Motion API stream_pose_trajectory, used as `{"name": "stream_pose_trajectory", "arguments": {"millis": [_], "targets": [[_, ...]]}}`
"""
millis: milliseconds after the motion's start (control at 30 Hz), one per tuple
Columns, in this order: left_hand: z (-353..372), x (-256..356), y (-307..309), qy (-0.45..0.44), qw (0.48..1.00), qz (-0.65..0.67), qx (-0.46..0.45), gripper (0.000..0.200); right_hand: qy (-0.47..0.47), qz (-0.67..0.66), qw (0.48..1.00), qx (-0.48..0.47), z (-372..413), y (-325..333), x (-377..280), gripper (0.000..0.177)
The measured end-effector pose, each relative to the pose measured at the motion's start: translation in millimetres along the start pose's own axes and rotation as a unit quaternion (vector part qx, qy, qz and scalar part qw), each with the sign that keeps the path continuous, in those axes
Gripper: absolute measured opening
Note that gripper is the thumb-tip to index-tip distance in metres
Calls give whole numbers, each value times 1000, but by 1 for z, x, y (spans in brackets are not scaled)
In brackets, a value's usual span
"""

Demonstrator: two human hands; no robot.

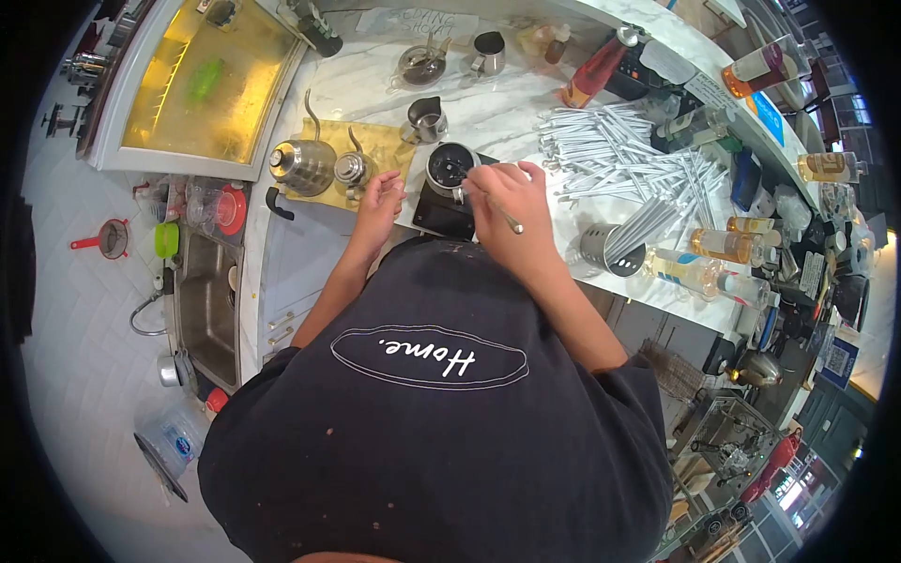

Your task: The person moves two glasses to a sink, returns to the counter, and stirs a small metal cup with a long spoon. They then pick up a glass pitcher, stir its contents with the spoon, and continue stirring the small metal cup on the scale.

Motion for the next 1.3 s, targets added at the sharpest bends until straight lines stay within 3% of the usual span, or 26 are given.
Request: {"name": "stream_pose_trajectory", "arguments": {"millis": [200,267,333,400,467,667,733,833,1300], "targets": [[0,9,-2,-33,999,11,13,31,-24,25,999,-14,-11,8,11,6],[7,14,-1,-11,998,5,-59,26,1,23,1000,-11,-8,9,11,6],[17,24,-7,-14,997,7,-72,26,29,-3,999,-28,-6,5,7,7],[26,36,-14,-14,996,7,-85,27,27,-20,999,-35,-8,-1,6,7],[29,49,-25,-37,985,-19,-169,30,-23,-3,1000,-16,-13,0,7,7],[19,40,-42,-4,979,-69,-194,34,-18,2,1000,-18,-15,6,9,5],[17,42,-47,23,968,-56,-244,35,11,-40,999,-2,-16,1,6,5],[10,37,-52,53,959,-47,-274,35,-24,-31,999,11,-19,3,10,5],[6,33,-57,18,971,-26,-237,29,-32,-34,998,38,-12,6,17,7]]}}
Point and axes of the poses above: each hand's wrist, its own z-axis away from the middle knuckle, its own y-axis out of the back of the hand, x = y × z, the point moved 3 cm from there along -z, towards the middle knuckle, and after that the axes turned 4 degrees about -y, right-handed, at the moved point
